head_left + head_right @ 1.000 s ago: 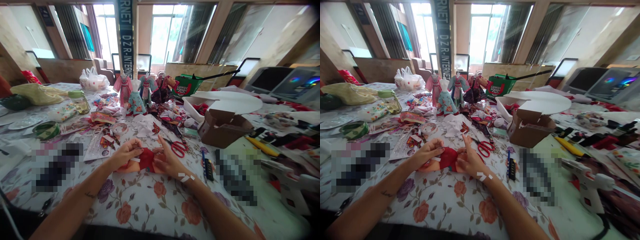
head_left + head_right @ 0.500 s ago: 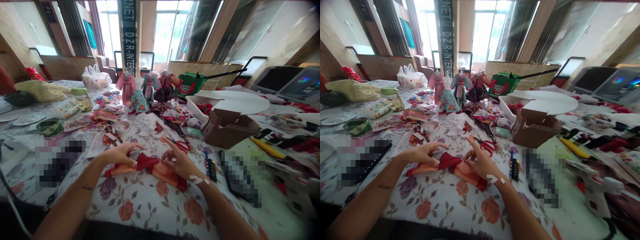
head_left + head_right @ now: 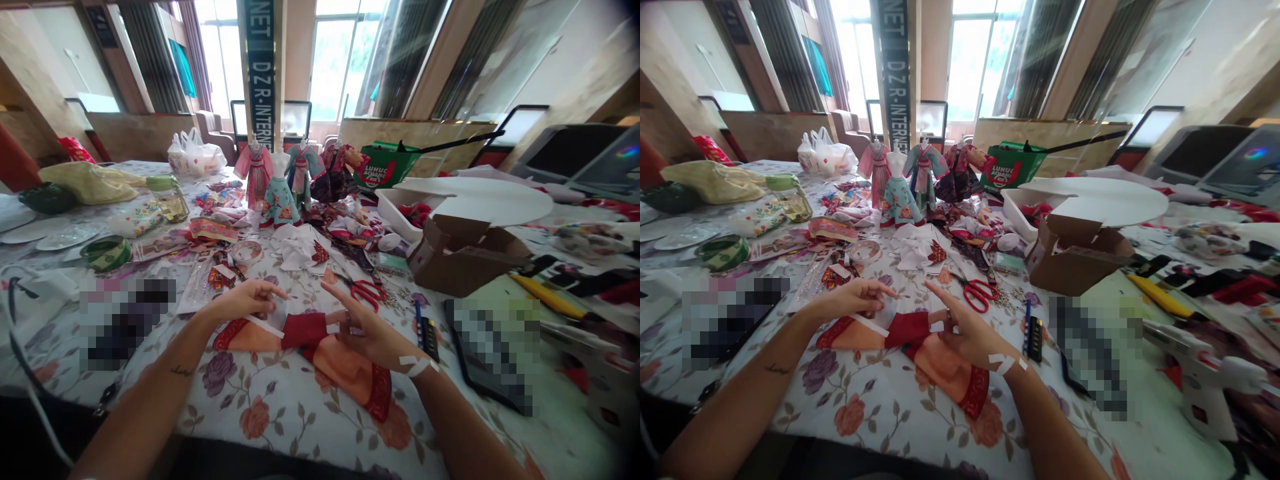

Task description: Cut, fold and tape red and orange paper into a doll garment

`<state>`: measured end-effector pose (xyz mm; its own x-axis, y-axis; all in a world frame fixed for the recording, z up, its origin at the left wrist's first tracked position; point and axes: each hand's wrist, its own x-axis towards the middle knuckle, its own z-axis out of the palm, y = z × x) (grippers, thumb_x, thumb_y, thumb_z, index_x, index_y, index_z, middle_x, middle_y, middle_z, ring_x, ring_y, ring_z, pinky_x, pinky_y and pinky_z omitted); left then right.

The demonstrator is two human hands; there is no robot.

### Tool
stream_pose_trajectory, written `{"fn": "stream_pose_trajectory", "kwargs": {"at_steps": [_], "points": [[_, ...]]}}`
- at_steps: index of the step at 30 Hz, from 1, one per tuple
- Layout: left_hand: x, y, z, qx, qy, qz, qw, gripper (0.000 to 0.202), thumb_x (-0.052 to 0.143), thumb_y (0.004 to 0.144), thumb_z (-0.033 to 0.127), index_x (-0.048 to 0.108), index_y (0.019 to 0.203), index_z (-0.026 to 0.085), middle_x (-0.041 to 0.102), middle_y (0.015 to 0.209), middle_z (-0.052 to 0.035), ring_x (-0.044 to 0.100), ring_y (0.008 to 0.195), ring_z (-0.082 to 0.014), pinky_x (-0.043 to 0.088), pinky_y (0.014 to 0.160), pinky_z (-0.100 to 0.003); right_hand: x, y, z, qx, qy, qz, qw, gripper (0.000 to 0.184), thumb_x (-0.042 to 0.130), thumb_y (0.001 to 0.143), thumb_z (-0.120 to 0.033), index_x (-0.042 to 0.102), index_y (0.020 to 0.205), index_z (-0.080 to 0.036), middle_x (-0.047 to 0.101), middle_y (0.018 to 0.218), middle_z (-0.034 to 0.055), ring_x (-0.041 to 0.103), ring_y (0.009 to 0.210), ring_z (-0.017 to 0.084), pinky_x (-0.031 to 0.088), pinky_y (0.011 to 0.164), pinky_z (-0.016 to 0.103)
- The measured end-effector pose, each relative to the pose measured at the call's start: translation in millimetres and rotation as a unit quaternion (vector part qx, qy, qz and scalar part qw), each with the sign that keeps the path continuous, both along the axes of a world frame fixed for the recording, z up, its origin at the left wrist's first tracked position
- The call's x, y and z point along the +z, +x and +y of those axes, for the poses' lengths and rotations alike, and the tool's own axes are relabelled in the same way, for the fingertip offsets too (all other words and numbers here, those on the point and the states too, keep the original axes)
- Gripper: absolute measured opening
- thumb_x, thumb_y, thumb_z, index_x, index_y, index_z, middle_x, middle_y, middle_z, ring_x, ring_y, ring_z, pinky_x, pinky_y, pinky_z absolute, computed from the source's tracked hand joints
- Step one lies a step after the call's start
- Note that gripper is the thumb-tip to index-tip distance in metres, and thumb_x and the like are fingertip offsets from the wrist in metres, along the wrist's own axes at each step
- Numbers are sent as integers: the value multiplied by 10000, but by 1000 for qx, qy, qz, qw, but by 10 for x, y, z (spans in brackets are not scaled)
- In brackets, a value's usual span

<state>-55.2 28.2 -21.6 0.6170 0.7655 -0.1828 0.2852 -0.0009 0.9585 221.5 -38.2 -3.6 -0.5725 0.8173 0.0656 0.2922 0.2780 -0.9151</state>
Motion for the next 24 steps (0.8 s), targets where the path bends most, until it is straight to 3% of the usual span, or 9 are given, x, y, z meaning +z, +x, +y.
{"fn": "stream_pose_trajectory", "kwargs": {"at_steps": [2,5,7,9,11,13,16,19,24], "points": [[-13,35,1,83,39,29,995,379,667,692,264,635,1039,115,581,726,-7,489,527,-86,378,489,-198,16,-5,-7,5,3,5,1000,815,484,755,-42,167,1468,-278,672,1041,58,613,815,125,439,615,194],[13,112,-40,184,133,51,973,411,674,703,328,636,1063,134,632,955,-77,535,574,-108,383,473,-210,29,-13,-17,12,9,4,1000,790,491,773,-61,178,1467,-272,680,1032,59,616,806,128,452,618,199],[42,181,-93,166,132,11,977,430,610,775,400,612,1125,150,636,1036,-98,586,678,-142,416,526,-219,35,-17,-25,14,11,-4,1000,778,484,784,-63,175,1466,-275,679,1024,54,615,830,130,460,642,203],[65,260,-158,94,82,-60,990,438,562,821,421,582,1167,152,647,1044,-104,609,836,-175,452,646,-237,39,-19,-33,15,12,-13,1000,779,478,792,-58,160,1464,-290,671,1044,48,613,867,130,466,677,208],[73,337,-225,24,31,-102,994,479,635,782,373,545,1200,158,648,1036,-99,596,932,-186,453,749,-262,39,-21,-41,15,15,-13,1000,784,484,799,-62,146,1464,-302,656,1078,50,611,910,136,472,717,221],[68,400,-284,-6,4,-105,994,577,733,694,291,515,1214,169,648,940,-62,597,862,-168,450,735,-265,30,-27,-48,1,24,-8,1000,776,493,810,-80,142,1464,-307,642,1097,53,604,934,141,477,741,233],[49,453,-344,25,-21,-97,995,537,757,648,232,543,1135,155,594,718,15,556,659,-119,423,624,-239,-5,-42,-38,-41,45,-10,998,776,503,815,-108,128,1464,-311,642,1074,49,593,838,130,480,672,222],[35,447,-357,59,-70,-100,991,341,727,667,251,619,966,127,606,706,1,550,628,-109,407,602,-232,-55,-48,5,-100,92,-46,990,797,517,793,-115,133,1460,-321,652,1051,37,551,700,119,474,606,224],[42,385,-323,100,-115,-91,984,200,716,641,263,613,743,125,620,664,0,538,578,-96,386,569,-217,-97,-35,76,-144,158,-119,970,768,525,786,-128,190,1451,-318,672,986,18,574,703,138,492,702,291]]}}
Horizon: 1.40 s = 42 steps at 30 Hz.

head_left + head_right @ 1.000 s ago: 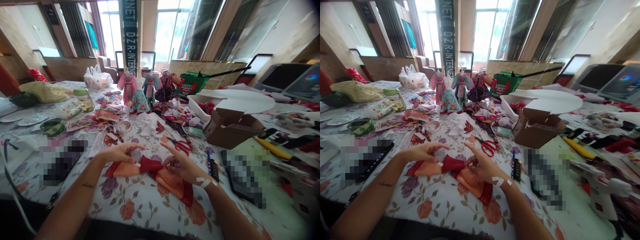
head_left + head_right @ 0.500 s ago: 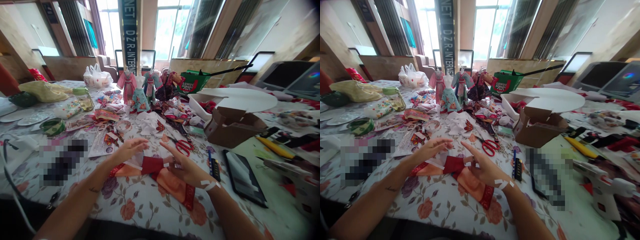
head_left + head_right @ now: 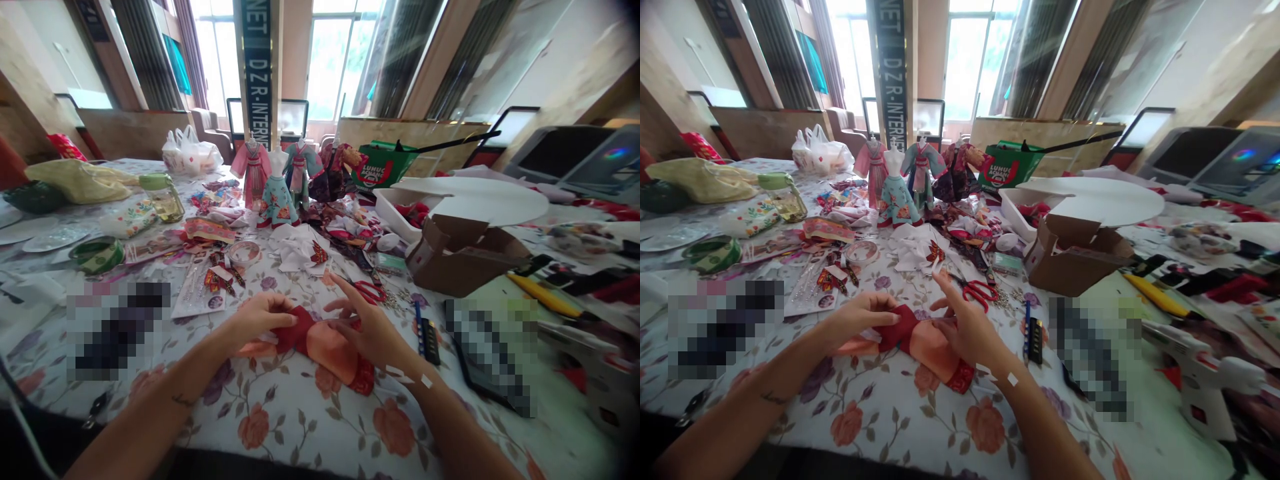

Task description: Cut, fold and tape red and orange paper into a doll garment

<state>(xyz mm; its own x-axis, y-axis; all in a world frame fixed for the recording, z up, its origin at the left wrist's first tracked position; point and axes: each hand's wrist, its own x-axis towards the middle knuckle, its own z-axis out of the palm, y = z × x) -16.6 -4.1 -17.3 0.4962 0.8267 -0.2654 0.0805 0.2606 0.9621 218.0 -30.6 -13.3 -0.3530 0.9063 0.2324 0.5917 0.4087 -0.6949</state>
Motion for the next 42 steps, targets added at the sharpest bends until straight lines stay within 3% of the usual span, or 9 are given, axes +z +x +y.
{"fn": "stream_pose_trajectory", "kwargs": {"at_steps": [9,14,18,24,29,33,36,39,42], "points": [[-17,155,-115,-6,-85,-141,986,273,717,561,128,456,640,157,526,554,52,457,477,-46,310,473,-166,51,-13,-11,-51,82,128,987,703,556,832,-168,217,1437,-282,649,915,32,622,799,169,503,812,353],[-70,245,-196,-38,-139,-186,972,317,746,568,115,571,830,149,653,708,-6,601,591,-99,451,567,-190,60,-10,-2,-87,139,156,974,711,582,830,-178,223,1433,-289,620,937,36,607,818,173,512,807,348],[-95,228,-217,-90,-165,-171,967,435,763,621,142,629,1035,148,696,878,-73,659,723,-154,508,652,-242,23,-76,-21,-79,194,74,975,655,528,862,-156,241,1426,-326,617,996,47,609,852,188,510,805,361],[-76,221,-158,24,-108,-146,983,317,815,590,208,672,854,106,708,755,-57,638,622,-112,485,603,-195,-39,-142,-20,-78,285,-14,955,643,490,887,-154,210,1442,-317,641,986,66,610,892,224,503,804,396],[-58,271,-163,79,-77,-166,980,314,845,520,187,591,688,113,685,652,-24,617,569,-100,470,560,-181,-58,-168,28,-63,318,-44,945,618,443,902,-136,204,1444,-310,619,1142,96,594,1010,245,475,866,430],[-101,315,-211,71,-94,-177,977,374,836,540,209,569,788,125,687,671,-28,621,551,-110,482,548,-196,-42,-225,12,-97,241,45,965,620,545,861,-189,287,1415,-293,535,1286,100,481,1194,267,393,989,466],[-148,301,-221,74,-95,-184,976,501,820,575,230,549,988,145,693,712,-36,638,573,-139,497,547,-222,1,-260,-43,-112,112,245,957,559,635,811,-245,414,1324,-279,554,1239,86,535,1117,239,442,941,414],[-173,257,-202,68,-83,-202,973,607,805,597,212,538,1141,176,693,770,-36,649,627,-152,496,560,-225,44,-277,-93,-118,-80,454,879,313,707,748,-306,614,1037,-229,638,955,44,610,831,165,504,737,296],[-178,222,-180,53,-79,-192,977,488,796,596,178,645,1060,154,699,876,-62,652,714,-139,496,629,-205,64,-291,-122,-105,-221,559,792,193,751,692,-322,646,778,-185,605,724,5,560,653,116,473,596,230]]}}
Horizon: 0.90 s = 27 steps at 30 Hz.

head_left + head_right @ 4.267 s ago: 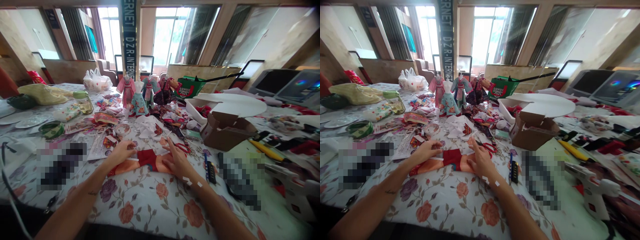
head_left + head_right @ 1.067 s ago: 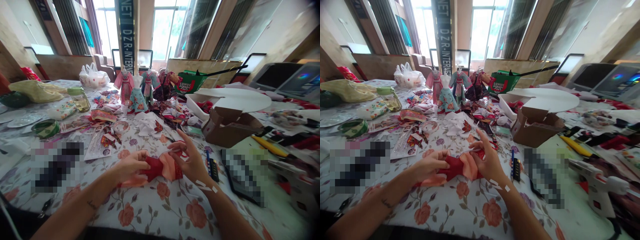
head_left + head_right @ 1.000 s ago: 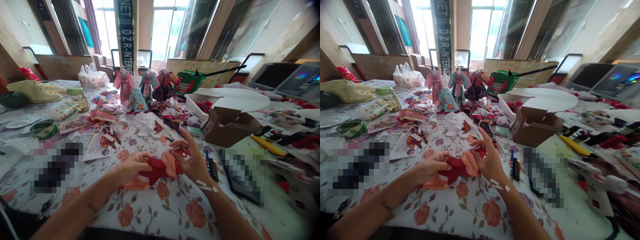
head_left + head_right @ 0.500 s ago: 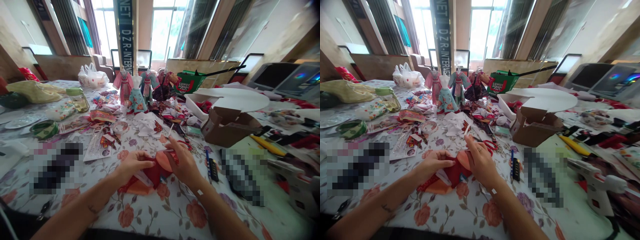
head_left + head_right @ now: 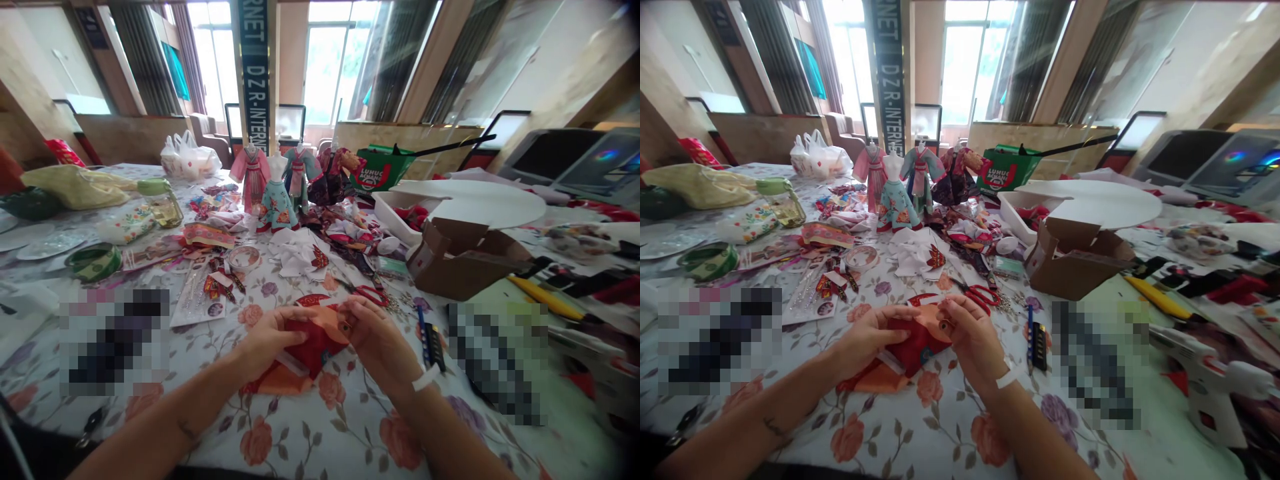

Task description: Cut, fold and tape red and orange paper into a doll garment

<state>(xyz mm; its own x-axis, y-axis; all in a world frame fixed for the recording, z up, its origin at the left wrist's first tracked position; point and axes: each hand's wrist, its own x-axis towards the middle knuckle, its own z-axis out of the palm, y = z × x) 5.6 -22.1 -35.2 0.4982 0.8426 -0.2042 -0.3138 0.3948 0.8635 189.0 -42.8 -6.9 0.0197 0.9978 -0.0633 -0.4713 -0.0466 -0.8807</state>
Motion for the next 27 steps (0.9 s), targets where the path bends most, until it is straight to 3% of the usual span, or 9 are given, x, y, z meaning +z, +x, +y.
{"fn": "stream_pose_trajectory", "kwargs": {"at_steps": [2,5,9,12,20,27], "points": [[11,-10,7,-4,3,20,1000,401,787,606,177,692,994,140,708,889,-71,651,732,-134,495,661,-199,4,-16,-17,22,-29,47,998,176,758,687,-295,629,706,-176,581,666,-6,540,626,107,464,578,216],[71,-17,5,13,38,41,998,404,761,656,190,689,1053,166,709,979,-74,658,828,-163,503,741,-232,14,-57,-52,48,-60,75,994,154,753,702,-264,623,706,-182,588,672,-10,546,631,104,469,592,210],[197,-36,0,16,119,-20,993,462,679,767,235,594,1221,228,601,1246,-79,591,1083,-255,481,909,-353,43,-124,-93,72,-70,83,991,149,756,705,-271,644,769,-197,619,753,-12,566,633,93,463,588,203],[231,-40,-3,16,144,-53,988,447,646,797,221,579,1239,227,516,1349,-81,486,1222,-286,435,988,-387,34,-164,-100,86,-62,81,991,143,758,705,-276,658,770,-196,630,765,-13,577,642,86,467,614,202],[156,-18,-16,-32,50,-111,992,458,687,712,89,636,1152,204,525,1338,-115,539,1171,-294,483,919,-360,-76,-199,-117,107,-78,80,988,144,761,706,-262,671,786,-184,633,740,-6,583,664,86,456,604,174],[154,-73,31,-87,52,-131,986,560,623,698,-9,586,1219,192,498,1362,-125,525,1191,-291,462,951,-378,-86,-210,-116,93,-102,66,988,156,773,686,-261,669,767,-178,602,710,-19,556,636,81,448,587,180]]}}
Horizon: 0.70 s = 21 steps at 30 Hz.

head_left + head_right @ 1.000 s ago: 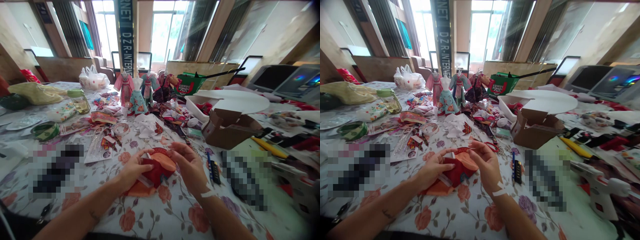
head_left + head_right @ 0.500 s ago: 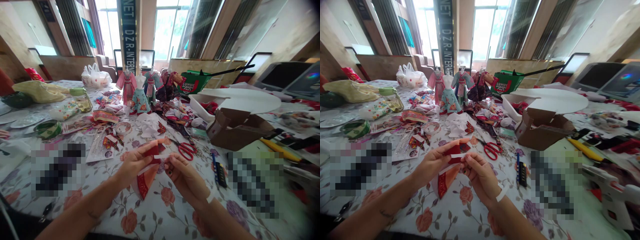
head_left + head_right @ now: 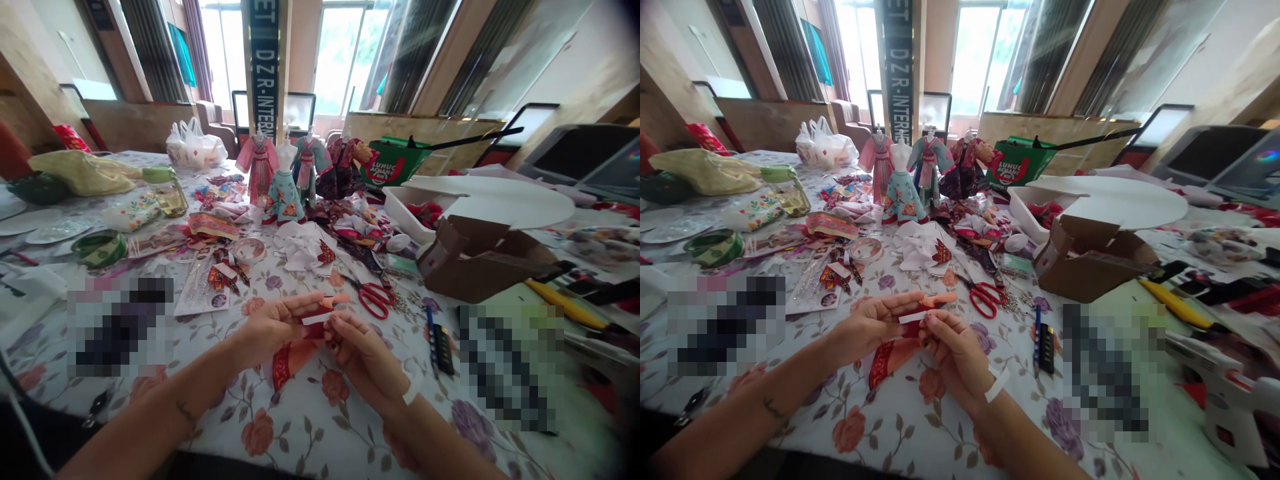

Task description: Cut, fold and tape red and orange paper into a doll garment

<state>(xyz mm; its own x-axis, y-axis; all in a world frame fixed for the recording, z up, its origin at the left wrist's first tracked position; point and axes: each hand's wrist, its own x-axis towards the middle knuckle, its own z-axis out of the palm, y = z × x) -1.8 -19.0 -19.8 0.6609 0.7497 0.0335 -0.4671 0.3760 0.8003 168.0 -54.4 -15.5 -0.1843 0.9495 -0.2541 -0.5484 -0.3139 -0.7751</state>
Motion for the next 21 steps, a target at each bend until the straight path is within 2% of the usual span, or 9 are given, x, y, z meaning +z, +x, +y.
{"fn": "stream_pose_trajectory", "kwargs": {"at_steps": [4,8,13,21], "points": [[36,4,-14,-24,26,-1,999,556,582,725,-15,570,1240,192,454,1399,-119,483,1233,-292,460,955,-365,-46,-6,-1,-1,-2,2,1000,149,778,682,-257,673,743,-171,594,673,-20,535,618,76,448,605,180],[8,10,-12,-36,41,-9,998,567,561,732,-23,552,1260,184,393,1438,-124,447,1263,-295,459,960,-354,-76,-10,-2,-1,-7,8,1000,156,787,675,-254,687,747,-159,593,653,-15,513,608,69,432,593,168],[-30,5,4,-34,26,-16,999,595,554,704,-59,554,1254,170,426,1413,-139,440,1270,-284,454,962,-329,-87,-16,6,-6,-7,10,1000,154,791,673,-254,694,740,-155,599,648,-10,514,620,67,434,608,163],[-32,7,3,-31,18,-18,999,613,546,685,-67,555,1252,167,450,1397,-144,469,1245,-292,443,969,-360,-111,-31,-1,-23,-10,13,1000,158,800,665,-248,703,752,-159,605,650,-12,524,618,64,447,611,155]]}}
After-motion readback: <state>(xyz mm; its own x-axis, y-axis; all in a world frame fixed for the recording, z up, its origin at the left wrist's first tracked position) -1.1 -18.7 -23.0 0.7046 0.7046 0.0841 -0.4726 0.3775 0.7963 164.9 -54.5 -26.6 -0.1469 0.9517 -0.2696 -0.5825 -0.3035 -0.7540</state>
